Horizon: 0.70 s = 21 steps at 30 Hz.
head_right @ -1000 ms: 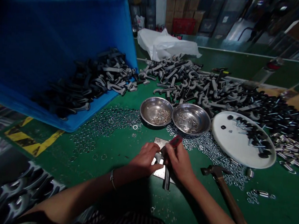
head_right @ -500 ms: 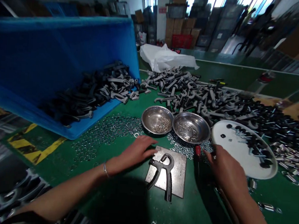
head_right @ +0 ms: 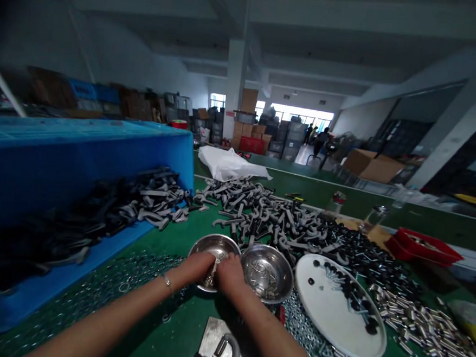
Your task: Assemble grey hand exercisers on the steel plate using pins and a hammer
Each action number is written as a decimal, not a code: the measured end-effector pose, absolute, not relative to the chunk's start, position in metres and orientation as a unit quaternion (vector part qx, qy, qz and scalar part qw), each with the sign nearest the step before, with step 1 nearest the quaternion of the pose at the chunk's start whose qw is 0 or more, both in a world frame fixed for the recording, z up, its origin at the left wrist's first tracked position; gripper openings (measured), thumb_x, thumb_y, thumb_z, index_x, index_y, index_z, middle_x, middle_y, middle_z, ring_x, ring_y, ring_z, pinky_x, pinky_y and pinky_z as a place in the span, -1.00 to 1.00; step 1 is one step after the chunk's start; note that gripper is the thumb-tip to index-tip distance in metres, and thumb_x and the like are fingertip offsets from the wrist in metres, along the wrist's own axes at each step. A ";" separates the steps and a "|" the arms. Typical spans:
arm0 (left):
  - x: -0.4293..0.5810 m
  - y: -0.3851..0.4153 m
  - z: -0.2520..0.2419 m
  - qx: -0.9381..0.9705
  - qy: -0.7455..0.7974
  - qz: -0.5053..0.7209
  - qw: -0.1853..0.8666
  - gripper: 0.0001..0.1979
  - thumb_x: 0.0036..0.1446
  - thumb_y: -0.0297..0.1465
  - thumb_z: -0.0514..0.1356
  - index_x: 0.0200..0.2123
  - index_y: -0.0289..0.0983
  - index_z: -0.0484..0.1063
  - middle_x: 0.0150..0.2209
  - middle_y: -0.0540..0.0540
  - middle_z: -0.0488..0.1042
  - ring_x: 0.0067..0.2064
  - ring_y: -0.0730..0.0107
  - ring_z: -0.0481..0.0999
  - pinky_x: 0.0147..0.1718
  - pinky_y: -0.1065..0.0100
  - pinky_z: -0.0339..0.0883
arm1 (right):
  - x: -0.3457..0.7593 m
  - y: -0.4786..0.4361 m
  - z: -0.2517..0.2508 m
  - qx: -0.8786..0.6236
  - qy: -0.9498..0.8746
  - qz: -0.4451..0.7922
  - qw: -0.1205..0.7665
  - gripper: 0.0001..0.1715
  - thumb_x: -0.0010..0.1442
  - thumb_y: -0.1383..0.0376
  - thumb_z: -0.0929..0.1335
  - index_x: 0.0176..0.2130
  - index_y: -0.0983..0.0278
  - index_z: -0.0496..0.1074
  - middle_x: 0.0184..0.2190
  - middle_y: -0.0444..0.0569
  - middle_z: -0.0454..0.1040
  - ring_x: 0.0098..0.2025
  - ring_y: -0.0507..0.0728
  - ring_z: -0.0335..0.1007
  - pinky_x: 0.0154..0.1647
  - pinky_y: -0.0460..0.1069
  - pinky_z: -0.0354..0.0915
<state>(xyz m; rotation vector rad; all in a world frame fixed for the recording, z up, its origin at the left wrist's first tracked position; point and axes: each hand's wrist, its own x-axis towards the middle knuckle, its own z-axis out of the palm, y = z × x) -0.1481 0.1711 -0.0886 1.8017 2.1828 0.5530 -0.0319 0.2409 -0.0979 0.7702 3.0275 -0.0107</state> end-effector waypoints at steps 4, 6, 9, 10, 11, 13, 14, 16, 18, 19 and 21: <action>-0.155 0.167 -0.099 0.619 0.749 0.194 0.135 -0.89 0.12 -0.57 0.20 -0.37 -0.30 0.52 -0.28 -0.15 0.59 -0.21 0.23 0.57 -0.18 0.30 0.41 | -0.024 0.238 -0.102 0.273 0.960 -0.058 -0.042 -0.67 0.32 0.19 0.37 0.01 0.30 0.43 0.01 0.03 0.47 -0.02 0.19 0.46 0.00 0.20 0.40; -0.155 0.166 -0.101 0.615 0.748 0.203 0.143 -0.87 0.10 -0.59 0.19 -0.34 -0.31 0.53 -0.24 -0.17 0.60 -0.17 0.20 0.57 -0.14 0.30 0.39 | -0.019 0.237 -0.098 0.288 0.948 -0.110 -0.077 -0.71 0.32 0.19 0.37 -0.03 0.30 0.45 -0.03 0.01 0.49 -0.04 0.17 0.46 -0.01 0.18 0.40; -0.155 0.164 -0.105 0.599 0.752 0.224 0.158 -0.87 0.13 -0.55 0.18 -0.29 -0.37 0.54 -0.22 -0.24 0.60 -0.13 0.17 0.55 -0.08 0.27 0.35 | -0.005 0.238 -0.092 0.311 0.919 -0.207 -0.125 -0.79 0.32 0.24 0.34 -0.14 0.35 0.46 -0.16 0.02 0.53 -0.11 0.15 0.47 -0.06 0.11 0.38; -0.155 0.164 -0.107 0.594 0.753 0.231 0.166 -0.87 0.13 -0.53 0.18 -0.31 -0.38 0.55 -0.23 -0.24 0.60 -0.14 0.17 0.55 -0.07 0.27 0.35 | 0.003 0.237 -0.092 0.318 0.907 -0.241 -0.137 -0.78 0.33 0.24 0.32 -0.17 0.36 0.46 -0.21 0.04 0.55 -0.14 0.13 0.47 -0.09 0.07 0.37; -0.157 0.163 -0.108 0.588 0.753 0.240 0.173 -0.87 0.13 -0.54 0.18 -0.32 -0.38 0.55 -0.25 -0.24 0.60 -0.14 0.17 0.55 -0.06 0.26 0.34 | 0.015 0.234 -0.092 0.326 0.893 -0.273 -0.145 -0.74 0.32 0.21 0.31 -0.18 0.37 0.45 -0.25 0.04 0.56 -0.20 0.12 0.48 -0.16 0.04 0.37; -0.159 0.160 -0.111 0.582 0.746 0.263 0.185 -0.88 0.13 -0.54 0.18 -0.32 -0.38 0.55 -0.26 -0.23 0.59 -0.14 0.18 0.54 -0.05 0.26 0.34 | 0.045 0.222 -0.094 0.334 0.870 -0.331 -0.148 -0.65 0.31 0.10 0.30 -0.21 0.35 0.44 -0.32 0.02 0.56 -0.33 0.11 0.49 -0.30 0.00 0.37; -0.159 0.159 -0.111 0.581 0.741 0.278 0.189 -0.88 0.14 -0.54 0.18 -0.31 -0.38 0.55 -0.24 -0.22 0.59 -0.13 0.19 0.54 -0.04 0.27 0.33 | 0.063 0.212 -0.096 0.336 0.861 -0.353 -0.148 -0.63 0.30 0.07 0.29 -0.23 0.34 0.44 -0.35 0.00 0.56 -0.36 0.11 0.49 -0.34 -0.01 0.37; -0.156 0.154 -0.110 0.579 0.729 0.310 0.192 -0.87 0.15 -0.55 0.17 -0.27 -0.38 0.54 -0.19 -0.21 0.59 -0.10 0.22 0.53 -0.02 0.27 0.33 | 0.102 0.186 -0.101 0.346 0.846 -0.378 -0.150 -0.61 0.30 0.04 0.28 -0.27 0.31 0.43 -0.39 -0.02 0.55 -0.38 0.13 0.49 -0.36 0.00 0.37; -0.148 0.147 -0.106 0.577 0.718 0.337 0.194 -0.87 0.17 -0.54 0.18 -0.23 -0.38 0.52 -0.18 -0.20 0.58 -0.11 0.27 0.53 -0.05 0.28 0.35 | 0.133 0.159 -0.110 0.351 0.842 -0.373 -0.167 -0.64 0.31 0.06 0.28 -0.30 0.28 0.44 -0.39 -0.01 0.55 -0.35 0.16 0.49 -0.31 0.03 0.37; -0.141 0.141 -0.105 0.575 0.712 0.350 0.200 -0.88 0.19 -0.52 0.18 -0.21 -0.38 0.51 -0.19 -0.19 0.58 -0.14 0.29 0.54 -0.08 0.29 0.38 | 0.145 0.148 -0.115 0.343 0.849 -0.360 -0.178 -0.67 0.32 0.08 0.28 -0.30 0.26 0.44 -0.36 -0.01 0.55 -0.31 0.18 0.49 -0.25 0.05 0.37; -0.124 0.127 -0.105 0.561 0.688 0.391 0.245 -0.88 0.21 -0.45 0.20 -0.21 -0.38 0.48 -0.24 -0.16 0.58 -0.23 0.35 0.55 -0.17 0.31 0.42 | 0.156 0.132 -0.125 0.303 0.873 -0.324 -0.201 -0.74 0.34 0.14 0.29 -0.28 0.23 0.45 -0.30 0.01 0.54 -0.22 0.20 0.47 -0.14 0.09 0.35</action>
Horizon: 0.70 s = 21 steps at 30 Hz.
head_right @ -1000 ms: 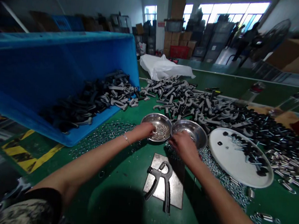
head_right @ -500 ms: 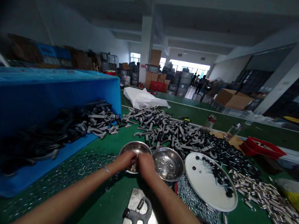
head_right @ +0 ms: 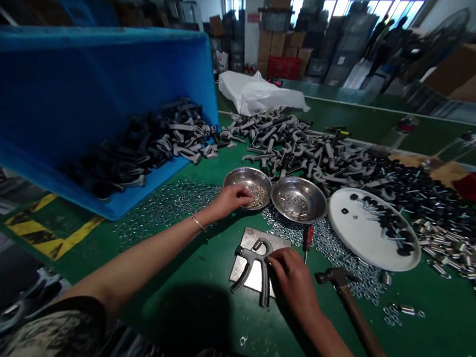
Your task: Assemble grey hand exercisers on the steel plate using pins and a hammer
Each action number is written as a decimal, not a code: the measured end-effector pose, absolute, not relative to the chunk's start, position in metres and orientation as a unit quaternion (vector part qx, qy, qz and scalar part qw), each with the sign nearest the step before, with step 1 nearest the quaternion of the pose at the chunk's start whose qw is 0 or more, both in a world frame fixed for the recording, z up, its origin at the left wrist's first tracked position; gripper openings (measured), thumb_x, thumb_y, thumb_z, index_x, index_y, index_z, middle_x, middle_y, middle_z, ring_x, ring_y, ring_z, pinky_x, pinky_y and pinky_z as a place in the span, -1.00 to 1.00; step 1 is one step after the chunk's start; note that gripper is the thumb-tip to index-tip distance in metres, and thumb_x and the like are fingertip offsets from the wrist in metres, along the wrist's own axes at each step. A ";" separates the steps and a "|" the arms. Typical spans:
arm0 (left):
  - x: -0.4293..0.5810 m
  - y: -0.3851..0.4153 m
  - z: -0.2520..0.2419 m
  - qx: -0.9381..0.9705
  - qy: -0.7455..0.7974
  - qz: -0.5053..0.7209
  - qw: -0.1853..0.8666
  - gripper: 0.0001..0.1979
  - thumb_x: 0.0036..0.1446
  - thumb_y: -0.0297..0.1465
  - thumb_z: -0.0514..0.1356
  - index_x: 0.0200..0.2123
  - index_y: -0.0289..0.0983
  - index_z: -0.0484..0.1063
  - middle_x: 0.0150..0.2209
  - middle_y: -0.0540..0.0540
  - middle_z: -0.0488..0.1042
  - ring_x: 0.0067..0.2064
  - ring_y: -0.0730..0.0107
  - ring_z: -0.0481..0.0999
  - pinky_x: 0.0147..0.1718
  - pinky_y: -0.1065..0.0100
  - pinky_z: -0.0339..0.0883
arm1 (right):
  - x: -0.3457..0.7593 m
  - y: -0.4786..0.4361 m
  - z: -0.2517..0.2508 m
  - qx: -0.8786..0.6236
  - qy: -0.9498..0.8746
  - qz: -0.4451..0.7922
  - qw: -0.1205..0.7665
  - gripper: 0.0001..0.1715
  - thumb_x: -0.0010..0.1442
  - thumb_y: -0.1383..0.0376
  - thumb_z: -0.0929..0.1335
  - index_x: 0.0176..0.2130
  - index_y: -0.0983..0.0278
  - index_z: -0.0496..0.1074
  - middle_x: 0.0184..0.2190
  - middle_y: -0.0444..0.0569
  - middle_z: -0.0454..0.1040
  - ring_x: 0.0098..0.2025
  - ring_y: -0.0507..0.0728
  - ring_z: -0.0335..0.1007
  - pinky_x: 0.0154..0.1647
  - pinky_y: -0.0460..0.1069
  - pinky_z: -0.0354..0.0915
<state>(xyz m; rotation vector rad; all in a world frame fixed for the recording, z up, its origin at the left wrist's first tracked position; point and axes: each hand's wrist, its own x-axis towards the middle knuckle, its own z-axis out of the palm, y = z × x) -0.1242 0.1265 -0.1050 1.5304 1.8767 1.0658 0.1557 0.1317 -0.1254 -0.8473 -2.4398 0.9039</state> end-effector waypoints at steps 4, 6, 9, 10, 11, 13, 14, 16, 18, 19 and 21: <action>-0.088 0.080 -0.112 0.530 0.622 0.448 0.362 -0.84 0.27 -0.36 0.17 -0.23 -0.35 0.47 -0.32 -0.09 0.56 -0.34 0.42 0.52 -0.27 0.36 0.41 | 0.149 0.125 -0.138 -0.218 -0.913 0.267 0.218 -0.80 0.38 0.22 0.27 -0.21 0.22 0.45 -0.26 0.03 0.52 -0.17 0.21 0.43 -0.09 0.11 0.34; -0.075 0.057 -0.115 0.554 0.632 0.425 0.336 -0.84 0.29 -0.36 0.14 -0.24 -0.32 0.47 -0.29 -0.07 0.55 -0.27 0.39 0.52 -0.21 0.35 0.38 | 0.143 0.127 -0.139 -0.203 -0.924 0.244 0.212 -0.79 0.39 0.22 0.25 -0.19 0.22 0.45 -0.24 0.04 0.51 -0.16 0.21 0.43 -0.09 0.11 0.35; -0.064 0.037 -0.118 0.611 0.653 0.368 0.255 -0.84 0.32 -0.34 0.14 -0.24 -0.27 0.48 -0.22 -0.07 0.54 -0.13 0.33 0.48 -0.07 0.29 0.31 | 0.137 0.126 -0.137 -0.196 -0.937 0.207 0.201 -0.76 0.40 0.23 0.24 -0.19 0.23 0.46 -0.24 0.06 0.51 -0.16 0.20 0.41 -0.13 0.10 0.37; -0.062 0.035 -0.118 0.627 0.655 0.350 0.234 -0.84 0.33 -0.33 0.13 -0.22 -0.26 0.48 -0.21 -0.06 0.53 -0.10 0.32 0.48 -0.04 0.28 0.29 | 0.137 0.125 -0.137 -0.194 -0.940 0.194 0.201 -0.76 0.40 0.24 0.23 -0.20 0.23 0.45 -0.24 0.06 0.51 -0.17 0.20 0.41 -0.15 0.09 0.37; -0.061 0.036 -0.118 0.640 0.657 0.334 0.219 -0.83 0.33 -0.32 0.13 -0.21 -0.26 0.48 -0.20 -0.06 0.53 -0.10 0.31 0.47 -0.02 0.26 0.27 | 0.136 0.124 -0.137 -0.192 -0.944 0.180 0.202 -0.76 0.40 0.25 0.23 -0.20 0.24 0.45 -0.25 0.07 0.50 -0.18 0.20 0.40 -0.17 0.08 0.37; -0.059 0.044 -0.120 0.656 0.660 0.311 0.194 -0.83 0.34 -0.31 0.13 -0.21 -0.26 0.48 -0.21 -0.07 0.53 -0.10 0.30 0.47 -0.01 0.25 0.24 | 0.137 0.123 -0.138 -0.183 -0.950 0.155 0.201 -0.77 0.40 0.26 0.24 -0.22 0.25 0.45 -0.26 0.07 0.50 -0.20 0.20 0.39 -0.19 0.07 0.37; -0.058 0.050 -0.121 0.661 0.661 0.304 0.184 -0.83 0.34 -0.32 0.13 -0.22 -0.27 0.48 -0.22 -0.07 0.53 -0.10 0.30 0.47 -0.01 0.25 0.24 | 0.137 0.123 -0.139 -0.179 -0.952 0.145 0.200 -0.77 0.40 0.26 0.24 -0.21 0.26 0.45 -0.27 0.07 0.50 -0.21 0.20 0.39 -0.19 0.07 0.37; -0.055 0.062 -0.125 0.666 0.664 0.294 0.171 -0.83 0.34 -0.34 0.13 -0.24 -0.29 0.47 -0.23 -0.07 0.53 -0.12 0.30 0.47 -0.02 0.25 0.23 | 0.138 0.122 -0.141 -0.179 -0.956 0.131 0.195 -0.77 0.40 0.27 0.24 -0.20 0.27 0.44 -0.26 0.08 0.50 -0.21 0.21 0.39 -0.19 0.08 0.37; -0.053 0.072 -0.130 0.668 0.667 0.286 0.164 -0.83 0.33 -0.35 0.13 -0.25 -0.30 0.47 -0.24 -0.07 0.53 -0.12 0.30 0.48 -0.04 0.25 0.23 | 0.138 0.123 -0.143 -0.184 -0.958 0.119 0.187 -0.76 0.41 0.26 0.23 -0.20 0.28 0.44 -0.26 0.08 0.50 -0.21 0.21 0.40 -0.20 0.07 0.38; -0.051 0.076 -0.133 0.669 0.669 0.281 0.161 -0.83 0.33 -0.36 0.13 -0.25 -0.30 0.47 -0.24 -0.07 0.54 -0.12 0.29 0.48 -0.05 0.25 0.23 | 0.137 0.123 -0.144 -0.187 -0.959 0.110 0.184 -0.76 0.41 0.25 0.23 -0.20 0.28 0.44 -0.26 0.08 0.50 -0.21 0.21 0.40 -0.21 0.07 0.38; -0.049 0.080 -0.136 0.668 0.677 0.266 0.154 -0.83 0.33 -0.35 0.13 -0.26 -0.30 0.47 -0.24 -0.08 0.54 -0.13 0.27 0.48 -0.07 0.25 0.23 | 0.137 0.124 -0.145 -0.184 -0.962 0.093 0.177 -0.75 0.41 0.26 0.23 -0.22 0.29 0.45 -0.27 0.09 0.50 -0.22 0.21 0.40 -0.23 0.08 0.38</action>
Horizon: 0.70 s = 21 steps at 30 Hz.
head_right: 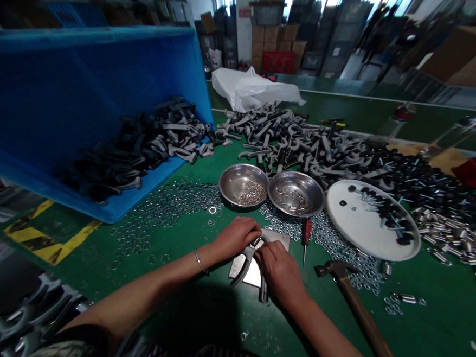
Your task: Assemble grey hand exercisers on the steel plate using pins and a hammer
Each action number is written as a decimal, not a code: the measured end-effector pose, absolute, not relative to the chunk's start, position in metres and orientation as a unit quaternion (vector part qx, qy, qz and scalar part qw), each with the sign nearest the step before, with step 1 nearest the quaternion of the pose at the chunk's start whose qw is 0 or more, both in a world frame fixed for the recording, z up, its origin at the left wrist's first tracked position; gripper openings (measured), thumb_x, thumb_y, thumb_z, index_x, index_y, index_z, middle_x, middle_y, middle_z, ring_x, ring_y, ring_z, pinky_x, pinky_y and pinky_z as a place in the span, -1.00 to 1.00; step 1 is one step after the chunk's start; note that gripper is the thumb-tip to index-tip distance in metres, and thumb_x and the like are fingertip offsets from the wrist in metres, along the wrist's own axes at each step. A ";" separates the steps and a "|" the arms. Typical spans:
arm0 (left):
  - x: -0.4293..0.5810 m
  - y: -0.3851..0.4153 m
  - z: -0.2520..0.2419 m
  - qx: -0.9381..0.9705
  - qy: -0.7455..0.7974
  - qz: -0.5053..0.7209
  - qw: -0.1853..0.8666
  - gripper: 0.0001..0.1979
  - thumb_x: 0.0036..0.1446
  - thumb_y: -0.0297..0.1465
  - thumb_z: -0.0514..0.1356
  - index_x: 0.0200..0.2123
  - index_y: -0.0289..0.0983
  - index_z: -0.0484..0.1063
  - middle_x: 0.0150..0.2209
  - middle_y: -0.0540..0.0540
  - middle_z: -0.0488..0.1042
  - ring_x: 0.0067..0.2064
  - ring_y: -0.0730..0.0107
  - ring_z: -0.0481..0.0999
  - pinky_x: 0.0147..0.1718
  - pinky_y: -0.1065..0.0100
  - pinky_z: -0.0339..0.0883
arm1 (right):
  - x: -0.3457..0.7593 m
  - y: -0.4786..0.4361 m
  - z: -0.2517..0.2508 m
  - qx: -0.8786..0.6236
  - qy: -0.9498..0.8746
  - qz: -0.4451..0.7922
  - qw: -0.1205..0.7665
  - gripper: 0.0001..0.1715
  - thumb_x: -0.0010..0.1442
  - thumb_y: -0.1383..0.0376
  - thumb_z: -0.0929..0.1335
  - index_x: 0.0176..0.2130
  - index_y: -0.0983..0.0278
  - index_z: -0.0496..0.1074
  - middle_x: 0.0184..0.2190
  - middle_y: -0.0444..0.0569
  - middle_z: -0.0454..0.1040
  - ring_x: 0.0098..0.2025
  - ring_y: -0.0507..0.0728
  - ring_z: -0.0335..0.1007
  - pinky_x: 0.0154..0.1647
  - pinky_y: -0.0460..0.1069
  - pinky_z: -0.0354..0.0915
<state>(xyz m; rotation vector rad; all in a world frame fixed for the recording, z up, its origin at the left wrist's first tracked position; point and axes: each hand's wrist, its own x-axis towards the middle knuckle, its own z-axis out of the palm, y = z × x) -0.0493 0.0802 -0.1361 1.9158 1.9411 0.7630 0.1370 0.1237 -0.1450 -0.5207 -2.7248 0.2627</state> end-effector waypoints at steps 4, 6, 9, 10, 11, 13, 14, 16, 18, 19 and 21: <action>-0.047 0.081 -0.139 0.681 0.683 0.231 0.129 -0.82 0.33 -0.34 0.13 -0.24 -0.31 0.47 -0.24 -0.10 0.53 -0.13 0.24 0.48 -0.08 0.24 0.23 | 0.142 0.123 -0.146 -0.159 -0.970 0.080 0.163 -0.75 0.40 0.35 0.21 -0.15 0.31 0.46 -0.22 0.12 0.53 -0.21 0.22 0.41 -0.23 0.08 0.41; -0.046 0.079 -0.140 0.699 0.676 0.210 0.104 -0.82 0.35 -0.34 0.11 -0.22 -0.31 0.46 -0.23 -0.11 0.52 -0.14 0.23 0.48 -0.08 0.23 0.23 | 0.148 0.121 -0.145 -0.131 -0.977 0.069 0.155 -0.70 0.37 0.42 0.19 -0.04 0.33 0.46 -0.15 0.16 0.54 -0.18 0.22 0.42 -0.20 0.08 0.44; -0.045 0.076 -0.141 0.743 0.648 0.161 0.044 -0.80 0.38 -0.39 0.04 -0.20 -0.33 0.44 -0.24 -0.14 0.48 -0.17 0.21 0.46 -0.11 0.20 0.23 | 0.160 0.117 -0.143 -0.074 -0.988 0.018 0.132 -0.55 0.30 0.51 0.18 0.14 0.44 0.36 0.01 0.28 0.50 -0.09 0.28 0.43 -0.11 0.14 0.46; -0.045 0.075 -0.142 0.760 0.634 0.142 0.022 -0.79 0.38 -0.41 0.02 -0.21 -0.34 0.43 -0.24 -0.16 0.47 -0.17 0.20 0.45 -0.12 0.19 0.23 | 0.163 0.116 -0.143 -0.061 -0.991 0.002 0.121 -0.50 0.28 0.53 0.18 0.18 0.46 0.32 0.06 0.30 0.48 -0.05 0.30 0.42 -0.08 0.15 0.47; -0.045 0.074 -0.142 0.775 0.619 0.126 0.002 -0.78 0.38 -0.43 0.00 -0.22 -0.34 0.42 -0.25 -0.17 0.46 -0.17 0.18 0.45 -0.12 0.18 0.23 | 0.166 0.115 -0.143 -0.055 -0.992 -0.008 0.112 -0.45 0.26 0.55 0.18 0.21 0.47 0.29 0.10 0.31 0.45 -0.03 0.31 0.42 -0.07 0.16 0.47; -0.045 0.072 -0.143 0.798 0.593 0.106 -0.025 -0.77 0.38 -0.47 -0.02 -0.22 -0.36 0.41 -0.25 -0.18 0.45 -0.17 0.16 0.44 -0.13 0.16 0.24 | 0.171 0.113 -0.145 -0.060 -0.993 -0.013 0.102 -0.39 0.24 0.56 0.18 0.26 0.44 0.23 0.15 0.30 0.42 0.01 0.30 0.41 -0.03 0.16 0.47; -0.046 0.072 -0.143 0.806 0.583 0.101 -0.031 -0.78 0.38 -0.48 -0.02 -0.20 -0.37 0.41 -0.25 -0.19 0.45 -0.17 0.15 0.44 -0.13 0.15 0.24 | 0.172 0.112 -0.146 -0.067 -0.992 -0.011 0.102 -0.38 0.25 0.56 0.17 0.27 0.43 0.21 0.16 0.30 0.41 0.02 0.30 0.41 -0.02 0.16 0.47; -0.046 0.069 -0.143 0.816 0.569 0.098 -0.035 -0.79 0.36 -0.49 -0.01 -0.17 -0.38 0.42 -0.23 -0.20 0.46 -0.15 0.15 0.44 -0.12 0.15 0.26 | 0.174 0.111 -0.149 -0.082 -0.991 -0.004 0.106 -0.37 0.26 0.55 0.17 0.29 0.44 0.19 0.17 0.32 0.40 0.03 0.29 0.41 0.00 0.17 0.47; -0.047 0.066 -0.145 0.820 0.563 0.103 -0.031 -0.81 0.35 -0.49 0.01 -0.13 -0.40 0.42 -0.18 -0.22 0.47 -0.12 0.14 0.44 -0.09 0.15 0.27 | 0.174 0.108 -0.149 -0.090 -0.990 0.004 0.105 -0.37 0.26 0.55 0.17 0.29 0.46 0.18 0.18 0.35 0.39 0.02 0.30 0.41 0.00 0.20 0.46; -0.047 0.065 -0.146 0.820 0.561 0.108 -0.025 -0.80 0.35 -0.49 0.02 -0.11 -0.40 0.41 -0.16 -0.23 0.47 -0.09 0.14 0.44 -0.07 0.15 0.28 | 0.174 0.107 -0.149 -0.091 -0.991 0.012 0.101 -0.37 0.25 0.55 0.17 0.30 0.46 0.18 0.19 0.35 0.37 0.02 0.31 0.41 0.00 0.21 0.46; -0.047 0.062 -0.150 0.815 0.565 0.129 -0.005 -0.78 0.36 -0.48 0.03 -0.04 -0.39 0.40 -0.10 -0.24 0.48 -0.04 0.15 0.44 -0.01 0.14 0.28 | 0.174 0.107 -0.145 -0.089 -0.991 0.044 0.086 -0.33 0.25 0.54 0.18 0.32 0.39 0.16 0.23 0.30 0.34 0.05 0.30 0.39 0.03 0.21 0.45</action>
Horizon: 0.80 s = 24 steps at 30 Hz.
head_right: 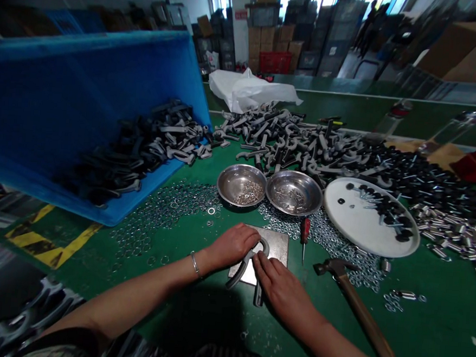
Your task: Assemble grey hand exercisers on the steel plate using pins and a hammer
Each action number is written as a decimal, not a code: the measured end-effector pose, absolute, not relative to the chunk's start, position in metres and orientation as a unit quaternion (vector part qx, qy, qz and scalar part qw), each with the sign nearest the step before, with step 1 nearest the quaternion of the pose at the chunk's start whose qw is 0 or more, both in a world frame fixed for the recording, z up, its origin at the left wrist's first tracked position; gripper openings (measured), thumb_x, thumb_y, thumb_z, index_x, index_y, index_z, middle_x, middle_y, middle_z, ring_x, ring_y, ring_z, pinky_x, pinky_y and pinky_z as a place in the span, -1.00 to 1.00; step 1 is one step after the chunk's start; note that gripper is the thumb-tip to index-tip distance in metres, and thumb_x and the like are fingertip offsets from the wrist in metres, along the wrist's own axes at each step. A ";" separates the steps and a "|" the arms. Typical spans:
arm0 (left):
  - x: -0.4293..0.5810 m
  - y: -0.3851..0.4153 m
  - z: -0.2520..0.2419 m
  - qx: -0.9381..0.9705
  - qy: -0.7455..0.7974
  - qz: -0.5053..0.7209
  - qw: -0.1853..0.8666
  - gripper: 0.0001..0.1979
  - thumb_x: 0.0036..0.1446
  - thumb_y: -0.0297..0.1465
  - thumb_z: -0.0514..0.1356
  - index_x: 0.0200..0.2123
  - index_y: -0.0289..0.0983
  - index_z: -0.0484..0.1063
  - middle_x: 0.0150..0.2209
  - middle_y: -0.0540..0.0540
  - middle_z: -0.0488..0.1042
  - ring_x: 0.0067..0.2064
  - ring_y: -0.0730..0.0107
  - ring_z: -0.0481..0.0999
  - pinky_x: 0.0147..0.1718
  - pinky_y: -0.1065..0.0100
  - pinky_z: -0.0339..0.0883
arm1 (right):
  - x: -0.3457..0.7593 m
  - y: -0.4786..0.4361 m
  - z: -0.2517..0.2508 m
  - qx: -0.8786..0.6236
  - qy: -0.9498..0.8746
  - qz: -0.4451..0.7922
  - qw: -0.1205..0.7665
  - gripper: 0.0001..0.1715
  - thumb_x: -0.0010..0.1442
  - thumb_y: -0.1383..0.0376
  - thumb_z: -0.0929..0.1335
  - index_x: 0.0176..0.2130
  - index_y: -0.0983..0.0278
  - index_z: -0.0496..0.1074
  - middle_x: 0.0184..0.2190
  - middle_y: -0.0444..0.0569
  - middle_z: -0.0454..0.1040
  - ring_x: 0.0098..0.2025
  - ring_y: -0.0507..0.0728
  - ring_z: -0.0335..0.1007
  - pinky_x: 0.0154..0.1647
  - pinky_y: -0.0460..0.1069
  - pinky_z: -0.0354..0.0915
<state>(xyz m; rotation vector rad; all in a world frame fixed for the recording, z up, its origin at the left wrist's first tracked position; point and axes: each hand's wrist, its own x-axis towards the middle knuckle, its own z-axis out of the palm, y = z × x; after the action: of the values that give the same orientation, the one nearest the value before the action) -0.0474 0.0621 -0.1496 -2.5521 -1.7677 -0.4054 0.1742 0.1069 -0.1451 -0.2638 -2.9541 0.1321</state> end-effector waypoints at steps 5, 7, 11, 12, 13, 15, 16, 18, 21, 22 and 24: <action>-0.054 0.048 -0.150 -0.761 -0.602 -0.224 -0.089 -0.71 0.39 -0.42 0.01 0.11 -0.30 0.35 0.06 -0.17 0.45 0.10 0.27 0.39 0.14 0.23 0.25 | 0.202 0.121 -0.136 -0.157 -0.971 0.148 0.104 -0.29 0.27 0.51 0.17 0.35 0.20 0.14 0.25 0.13 0.34 0.13 0.22 0.35 0.11 0.15 0.39; -0.057 0.034 -0.145 -0.738 -0.621 -0.245 -0.095 -0.67 0.41 -0.39 -0.02 0.18 -0.28 0.29 0.14 -0.18 0.39 0.15 0.26 0.34 0.17 0.20 0.24 | 0.230 0.130 -0.137 -0.207 -0.960 0.142 0.128 -0.37 0.29 0.45 0.17 0.30 0.21 0.21 0.20 0.14 0.39 0.12 0.25 0.37 0.09 0.16 0.39; -0.051 0.003 -0.135 -0.748 -0.621 -0.215 -0.089 -0.65 0.43 -0.37 -0.05 0.21 -0.25 0.26 0.12 -0.17 0.41 0.11 0.22 0.36 0.12 0.17 0.28 | 0.299 0.137 -0.143 -0.309 -0.941 0.040 0.129 -0.46 0.32 0.32 0.12 0.23 0.29 0.27 0.08 0.26 0.44 -0.03 0.37 0.41 -0.03 0.25 0.38; -0.047 -0.002 -0.133 -0.766 -0.606 -0.197 -0.085 -0.65 0.43 -0.38 -0.06 0.21 -0.26 0.25 0.11 -0.18 0.41 0.11 0.22 0.36 0.11 0.17 0.28 | 0.314 0.136 -0.145 -0.338 -0.934 0.008 0.112 -0.46 0.33 0.25 0.12 0.21 0.33 0.29 0.03 0.31 0.45 -0.10 0.40 0.41 -0.08 0.28 0.37; -0.043 -0.005 -0.133 -0.783 -0.591 -0.180 -0.077 -0.64 0.43 -0.40 -0.06 0.23 -0.27 0.24 0.12 -0.20 0.41 0.11 0.21 0.36 0.11 0.17 0.28 | 0.327 0.134 -0.147 -0.365 -0.926 -0.019 0.092 -0.44 0.34 0.16 0.12 0.19 0.36 0.31 -0.02 0.34 0.46 -0.16 0.42 0.41 -0.13 0.29 0.36; -0.036 -0.008 -0.134 -0.805 -0.572 -0.149 -0.055 -0.62 0.42 -0.43 -0.06 0.25 -0.31 0.20 0.14 -0.24 0.39 0.13 0.18 0.35 0.12 0.15 0.26 | 0.347 0.131 -0.151 -0.405 -0.912 -0.039 0.055 -0.37 0.32 0.00 0.14 0.09 0.39 0.39 -0.16 0.33 0.49 -0.26 0.41 0.40 -0.20 0.29 0.36; -0.034 -0.007 -0.135 -0.806 -0.573 -0.139 -0.046 -0.61 0.42 -0.44 -0.06 0.26 -0.33 0.19 0.14 -0.25 0.38 0.13 0.17 0.35 0.12 0.15 0.26 | 0.354 0.130 -0.153 -0.418 -0.907 -0.028 0.040 -0.36 0.30 -0.05 0.14 0.01 0.37 0.43 -0.24 0.29 0.48 -0.30 0.39 0.40 -0.24 0.28 0.36; -0.031 -0.007 -0.139 -0.802 -0.583 -0.125 -0.035 -0.61 0.42 -0.44 -0.07 0.26 -0.35 0.17 0.14 -0.25 0.38 0.14 0.16 0.35 0.13 0.15 0.26 | 0.363 0.132 -0.153 -0.443 -0.896 0.025 0.024 -0.42 0.27 -0.09 0.17 -0.18 0.28 0.48 -0.37 0.18 0.45 -0.38 0.34 0.40 -0.31 0.24 0.36; -0.030 -0.009 -0.142 -0.803 -0.584 -0.116 -0.022 -0.61 0.43 -0.44 -0.10 0.26 -0.37 0.17 0.17 -0.26 0.37 0.17 0.17 0.34 0.16 0.16 0.24 | 0.362 0.135 -0.144 -0.481 -0.865 0.130 0.060 -0.51 0.22 -0.15 0.22 -0.30 0.16 0.45 -0.39 0.17 0.46 -0.38 0.31 0.43 -0.34 0.20 0.38; -0.029 -0.010 -0.142 -0.804 -0.583 -0.115 -0.017 -0.61 0.43 -0.44 -0.11 0.25 -0.40 0.17 0.18 -0.27 0.36 0.18 0.16 0.33 0.16 0.15 0.23 | 0.357 0.135 -0.138 -0.494 -0.850 0.161 0.086 -0.51 0.19 -0.17 0.24 -0.28 0.14 0.44 -0.35 0.18 0.48 -0.36 0.31 0.45 -0.34 0.19 0.39; -0.027 -0.011 -0.141 -0.805 -0.583 -0.113 -0.007 -0.61 0.43 -0.46 -0.12 0.24 -0.42 0.18 0.18 -0.29 0.36 0.19 0.15 0.32 0.17 0.14 0.21 | 0.336 0.130 -0.122 -0.507 -0.822 0.233 0.113 -0.49 0.18 -0.18 0.26 -0.18 0.14 0.41 -0.24 0.20 0.52 -0.31 0.30 0.49 -0.33 0.15 0.42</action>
<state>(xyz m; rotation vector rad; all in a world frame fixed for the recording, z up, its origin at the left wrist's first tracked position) -0.0272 -0.0113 -0.1409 -2.5390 -1.8395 -0.3571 0.3356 0.1305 -0.1221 -1.4871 -2.4123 0.6839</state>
